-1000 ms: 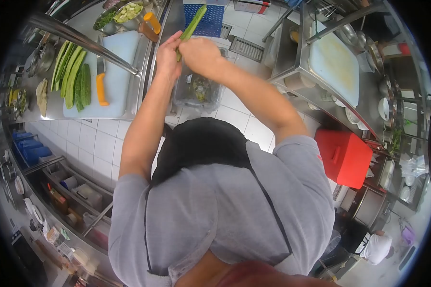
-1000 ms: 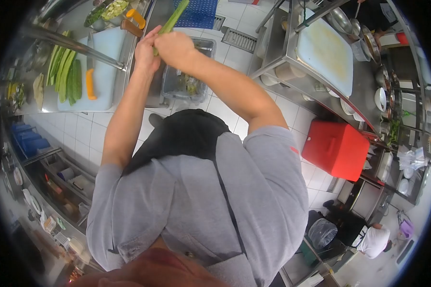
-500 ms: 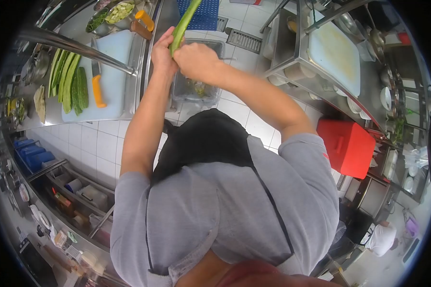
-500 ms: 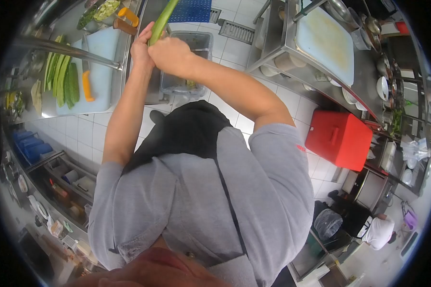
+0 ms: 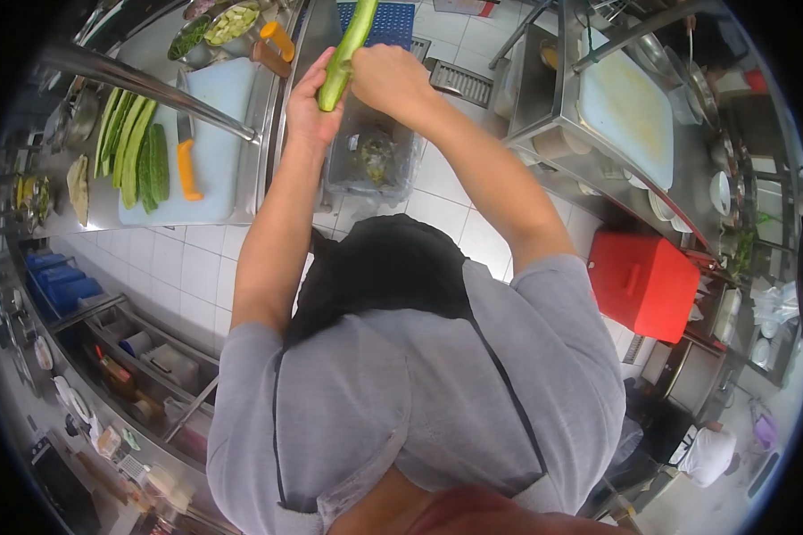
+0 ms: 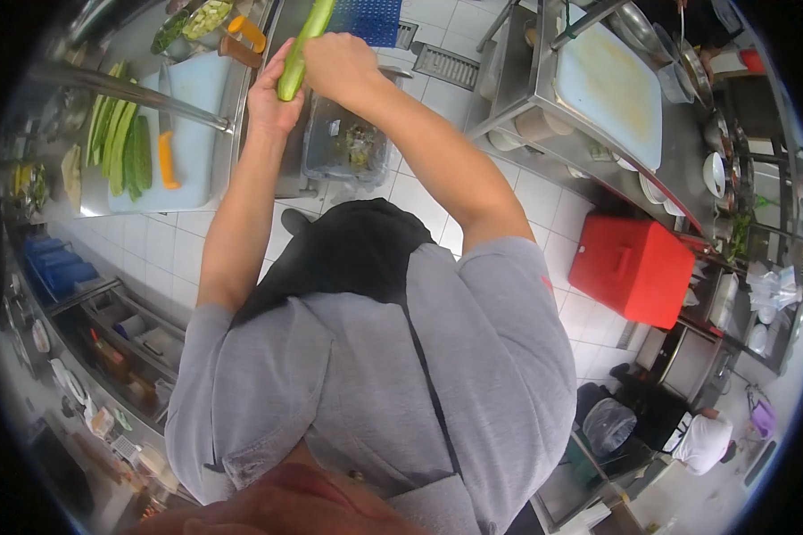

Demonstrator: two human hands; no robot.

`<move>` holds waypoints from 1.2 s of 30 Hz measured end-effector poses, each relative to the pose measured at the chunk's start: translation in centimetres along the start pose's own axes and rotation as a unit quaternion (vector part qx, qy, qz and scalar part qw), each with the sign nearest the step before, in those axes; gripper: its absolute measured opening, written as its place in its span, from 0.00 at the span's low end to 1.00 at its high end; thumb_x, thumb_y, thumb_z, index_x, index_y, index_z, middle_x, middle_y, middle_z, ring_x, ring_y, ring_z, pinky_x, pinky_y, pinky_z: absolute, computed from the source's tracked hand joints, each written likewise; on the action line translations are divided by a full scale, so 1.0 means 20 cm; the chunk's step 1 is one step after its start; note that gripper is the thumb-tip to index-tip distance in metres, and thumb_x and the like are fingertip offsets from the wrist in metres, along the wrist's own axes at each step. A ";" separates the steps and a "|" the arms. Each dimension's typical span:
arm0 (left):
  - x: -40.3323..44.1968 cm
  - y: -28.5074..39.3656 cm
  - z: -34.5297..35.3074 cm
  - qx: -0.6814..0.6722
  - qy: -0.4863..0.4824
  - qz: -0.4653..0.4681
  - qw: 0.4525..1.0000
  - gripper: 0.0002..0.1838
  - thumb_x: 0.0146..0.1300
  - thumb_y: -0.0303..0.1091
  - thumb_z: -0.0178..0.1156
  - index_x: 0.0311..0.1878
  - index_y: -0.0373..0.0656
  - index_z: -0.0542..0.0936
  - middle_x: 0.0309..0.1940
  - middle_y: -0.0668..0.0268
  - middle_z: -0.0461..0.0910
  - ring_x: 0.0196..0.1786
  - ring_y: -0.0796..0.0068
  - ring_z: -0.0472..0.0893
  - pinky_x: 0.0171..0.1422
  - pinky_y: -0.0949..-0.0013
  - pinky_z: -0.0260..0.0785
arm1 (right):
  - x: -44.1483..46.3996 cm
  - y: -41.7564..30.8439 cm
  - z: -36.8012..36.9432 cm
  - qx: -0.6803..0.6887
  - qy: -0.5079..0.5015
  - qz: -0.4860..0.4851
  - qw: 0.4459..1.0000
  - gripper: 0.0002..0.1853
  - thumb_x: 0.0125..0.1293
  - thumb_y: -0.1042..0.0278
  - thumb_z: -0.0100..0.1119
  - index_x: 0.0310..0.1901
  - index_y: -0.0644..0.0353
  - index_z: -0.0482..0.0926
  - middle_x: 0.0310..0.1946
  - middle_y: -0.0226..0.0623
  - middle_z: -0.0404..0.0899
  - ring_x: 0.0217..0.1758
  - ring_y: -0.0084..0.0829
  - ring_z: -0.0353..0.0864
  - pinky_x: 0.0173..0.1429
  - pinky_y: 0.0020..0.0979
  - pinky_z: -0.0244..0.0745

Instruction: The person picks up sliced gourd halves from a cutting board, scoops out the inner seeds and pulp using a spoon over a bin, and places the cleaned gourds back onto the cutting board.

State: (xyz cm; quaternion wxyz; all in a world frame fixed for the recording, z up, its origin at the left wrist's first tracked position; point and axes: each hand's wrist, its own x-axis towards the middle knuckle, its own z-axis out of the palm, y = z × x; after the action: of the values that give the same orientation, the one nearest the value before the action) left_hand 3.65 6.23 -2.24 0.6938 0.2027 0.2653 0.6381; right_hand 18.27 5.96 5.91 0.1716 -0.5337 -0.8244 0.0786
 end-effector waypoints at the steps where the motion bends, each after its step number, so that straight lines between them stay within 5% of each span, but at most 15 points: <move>1: 0.00 -0.01 0.01 0.020 -0.009 0.003 1.000 0.25 0.73 0.30 0.41 0.72 0.34 0.65 0.65 0.47 0.72 0.64 0.55 0.76 0.70 0.59 0.69 | 0.00 -0.02 -0.01 -0.008 -0.015 -0.015 1.000 0.09 0.58 0.69 0.58 0.31 0.65 0.84 0.29 0.54 0.84 0.34 0.52 0.87 0.40 0.47 0.83; 6: 0.03 0.01 0.01 0.068 -0.011 -0.001 0.998 0.26 0.74 0.30 0.40 0.72 0.34 0.64 0.65 0.47 0.72 0.63 0.55 0.77 0.70 0.57 0.69 | -0.08 -0.14 0.05 -0.038 -0.064 -0.102 0.992 0.07 0.55 0.72 0.59 0.32 0.65 0.84 0.27 0.51 0.85 0.34 0.50 0.88 0.36 0.46 0.84; 11: 0.00 0.04 0.00 0.023 -0.010 -0.010 1.000 0.27 0.73 0.28 0.40 0.73 0.30 0.60 0.65 0.39 0.70 0.64 0.45 0.75 0.70 0.55 0.69 | -0.15 -0.16 0.03 0.026 -0.134 -0.025 0.990 0.11 0.55 0.67 0.58 0.35 0.65 0.85 0.30 0.56 0.84 0.38 0.53 0.87 0.42 0.48 0.84; 15: -0.02 0.12 -0.08 -0.077 -0.069 -0.036 0.994 0.27 0.73 0.29 0.43 0.73 0.28 0.58 0.72 0.39 0.60 0.75 0.40 0.61 0.79 0.52 0.62 | -0.24 -0.04 0.05 0.107 -0.114 0.062 0.986 0.15 0.60 0.59 0.57 0.34 0.63 0.85 0.30 0.56 0.83 0.38 0.56 0.85 0.47 0.51 0.80; 20: -0.07 0.12 -0.12 -0.089 -0.084 -0.056 0.991 0.29 0.73 0.32 0.49 0.72 0.27 0.58 0.71 0.40 0.61 0.73 0.42 0.64 0.79 0.54 0.62 | -0.19 0.13 0.00 0.112 -0.026 0.119 0.986 0.19 0.63 0.54 0.57 0.33 0.64 0.85 0.31 0.59 0.83 0.38 0.57 0.85 0.49 0.52 0.79; 27: -0.11 0.10 -0.01 0.029 -0.131 -0.056 0.989 0.31 0.72 0.31 0.55 0.73 0.28 0.59 0.69 0.43 0.65 0.71 0.46 0.69 0.77 0.57 0.63 | 0.18 0.32 -0.11 -0.052 0.108 0.077 0.990 0.10 0.60 0.68 0.55 0.37 0.64 0.83 0.31 0.55 0.84 0.35 0.55 0.86 0.43 0.51 0.81; 33: -0.10 0.11 0.05 0.095 -0.101 -0.038 0.990 0.29 0.71 0.28 0.56 0.72 0.30 0.63 0.64 0.50 0.74 0.63 0.60 0.77 0.70 0.61 0.70 | 0.12 0.15 -0.05 -0.088 0.010 -0.042 0.995 0.09 0.57 0.70 0.57 0.36 0.64 0.83 0.33 0.53 0.85 0.37 0.50 0.87 0.42 0.47 0.83; 36: -0.10 0.13 0.03 0.079 -0.079 -0.043 0.993 0.28 0.71 0.27 0.56 0.72 0.30 0.64 0.64 0.52 0.75 0.62 0.63 0.78 0.69 0.62 0.70 | 0.12 0.08 -0.08 -0.083 -0.013 -0.004 0.996 0.08 0.57 0.71 0.57 0.36 0.64 0.83 0.32 0.52 0.85 0.36 0.49 0.87 0.40 0.46 0.83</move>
State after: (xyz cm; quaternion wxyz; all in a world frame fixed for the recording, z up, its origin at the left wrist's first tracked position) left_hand 2.02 4.49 0.07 0.7215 0.2951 0.2673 0.5665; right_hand 19.39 8.83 7.39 0.1163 -0.5420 -0.8321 0.0159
